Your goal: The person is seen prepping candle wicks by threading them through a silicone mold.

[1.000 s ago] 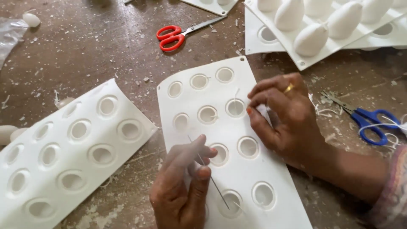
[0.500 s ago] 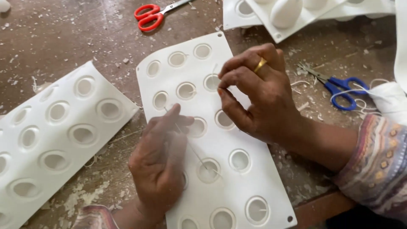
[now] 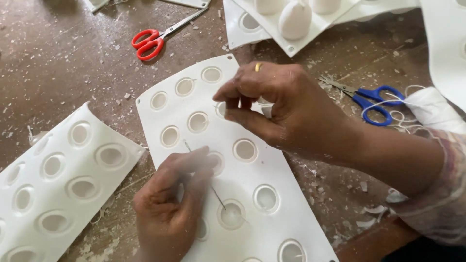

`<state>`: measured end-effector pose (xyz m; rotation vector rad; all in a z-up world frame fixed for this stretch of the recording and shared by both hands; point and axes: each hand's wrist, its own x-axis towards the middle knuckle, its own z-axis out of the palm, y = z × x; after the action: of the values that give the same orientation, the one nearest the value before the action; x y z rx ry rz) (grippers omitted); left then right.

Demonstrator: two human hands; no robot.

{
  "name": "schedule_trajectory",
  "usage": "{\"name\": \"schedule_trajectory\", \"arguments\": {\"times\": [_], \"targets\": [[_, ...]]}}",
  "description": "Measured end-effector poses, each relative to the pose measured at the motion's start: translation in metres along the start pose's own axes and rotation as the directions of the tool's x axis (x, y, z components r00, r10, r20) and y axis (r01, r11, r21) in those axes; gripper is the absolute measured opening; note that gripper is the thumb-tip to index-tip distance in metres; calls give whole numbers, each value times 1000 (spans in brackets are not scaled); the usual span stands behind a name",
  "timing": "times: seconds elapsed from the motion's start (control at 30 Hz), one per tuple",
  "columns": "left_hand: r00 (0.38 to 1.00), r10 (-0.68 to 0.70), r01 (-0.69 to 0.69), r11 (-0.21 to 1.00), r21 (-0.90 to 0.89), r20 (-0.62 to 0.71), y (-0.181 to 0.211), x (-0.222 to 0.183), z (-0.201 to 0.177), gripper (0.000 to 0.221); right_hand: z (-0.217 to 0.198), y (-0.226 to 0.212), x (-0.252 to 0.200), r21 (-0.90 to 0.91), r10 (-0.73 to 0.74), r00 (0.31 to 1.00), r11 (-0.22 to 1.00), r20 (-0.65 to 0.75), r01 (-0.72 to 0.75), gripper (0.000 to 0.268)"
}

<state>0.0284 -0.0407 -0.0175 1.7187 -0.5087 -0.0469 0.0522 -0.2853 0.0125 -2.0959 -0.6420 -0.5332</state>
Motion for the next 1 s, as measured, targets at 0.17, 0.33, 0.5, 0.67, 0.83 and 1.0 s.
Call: {"name": "schedule_trajectory", "arguments": {"times": [0.17,0.33,0.5,0.67,0.83,1.0], "targets": [[982,-149,135,983,121,117,16,43,-14,24,5,14,7,202,314,894,899,320,-388,36],[963,-212,176,963,205,166,7,68,-3,33,5,18,-1,207,305,857,886,414,-415,44],[925,-357,350,934,78,129,2,73,-5,31,6,20,1,66,372,830,898,415,-435,45],[937,-245,159,934,321,248,3,77,-5,27,6,16,3,-7,391,822,904,413,-427,43],[940,-222,71,869,490,258,-2,76,-3,23,4,16,4,-27,365,839,921,405,-388,42],[888,-402,388,916,104,223,-10,74,0,16,-16,25,9,-253,419,736,908,531,-334,50]]}}
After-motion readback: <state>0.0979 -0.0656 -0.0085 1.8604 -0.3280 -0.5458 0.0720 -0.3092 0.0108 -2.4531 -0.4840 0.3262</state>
